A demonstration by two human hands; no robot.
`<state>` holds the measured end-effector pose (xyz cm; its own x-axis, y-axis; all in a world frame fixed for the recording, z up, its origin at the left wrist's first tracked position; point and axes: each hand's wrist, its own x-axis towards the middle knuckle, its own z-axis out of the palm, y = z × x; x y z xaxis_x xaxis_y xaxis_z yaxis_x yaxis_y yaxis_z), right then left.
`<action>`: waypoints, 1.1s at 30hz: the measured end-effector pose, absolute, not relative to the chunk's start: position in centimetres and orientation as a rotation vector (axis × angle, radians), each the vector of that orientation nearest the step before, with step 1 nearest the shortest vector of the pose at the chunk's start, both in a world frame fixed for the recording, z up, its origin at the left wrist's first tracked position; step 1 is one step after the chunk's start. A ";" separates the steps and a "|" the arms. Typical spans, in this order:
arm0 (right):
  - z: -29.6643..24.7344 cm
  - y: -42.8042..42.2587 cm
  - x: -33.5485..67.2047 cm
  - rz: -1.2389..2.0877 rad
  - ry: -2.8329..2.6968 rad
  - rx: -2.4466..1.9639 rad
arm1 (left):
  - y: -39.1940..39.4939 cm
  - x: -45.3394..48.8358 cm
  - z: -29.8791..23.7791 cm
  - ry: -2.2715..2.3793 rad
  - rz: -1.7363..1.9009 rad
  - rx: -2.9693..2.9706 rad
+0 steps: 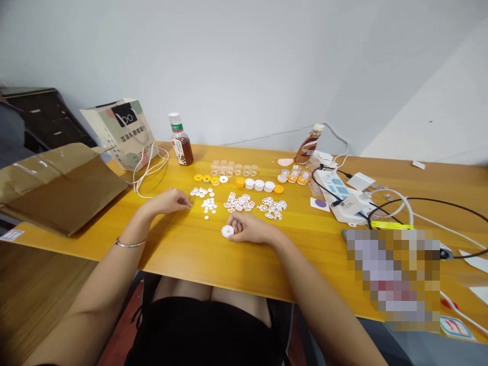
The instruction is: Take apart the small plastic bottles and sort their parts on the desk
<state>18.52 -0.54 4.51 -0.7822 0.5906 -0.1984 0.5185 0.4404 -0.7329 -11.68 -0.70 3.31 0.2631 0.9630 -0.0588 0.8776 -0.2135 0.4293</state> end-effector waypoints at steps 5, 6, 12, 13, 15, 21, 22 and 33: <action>4.5 -0.4 18.7 1.291 -2.585 -0.988 | -0.8 -11.8 3.7 1.707 0.357 2.180; 4.5 -0.3 18.7 1.300 -2.579 -0.989 | -0.9 -11.7 3.9 1.720 0.390 2.204; 4.5 -0.1 18.7 1.377 -2.477 -1.032 | -1.9 -7.6 4.3 1.487 0.871 2.441; 4.4 0.0 18.7 1.385 -2.448 -1.025 | -2.3 -6.5 4.2 1.358 0.909 2.474; 4.2 0.2 18.7 1.403 -2.390 -1.005 | -3.0 -4.3 3.8 1.101 0.870 2.580; 3.6 0.7 18.9 1.439 -2.328 -0.962 | -3.8 -1.1 2.3 0.834 0.782 2.684; 3.6 0.7 18.9 1.437 -2.330 -0.961 | -3.7 -1.1 2.2 0.840 0.806 2.673; 3.6 0.6 18.9 1.371 -2.328 -1.058 | -1.1 -5.8 2.9 1.379 1.219 2.457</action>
<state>18.89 0.56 3.65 -0.7090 0.6893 -0.1489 0.4644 0.2974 -0.8342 -5.83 -1.07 2.89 0.2821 0.7466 0.6025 0.6899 -0.5943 0.4134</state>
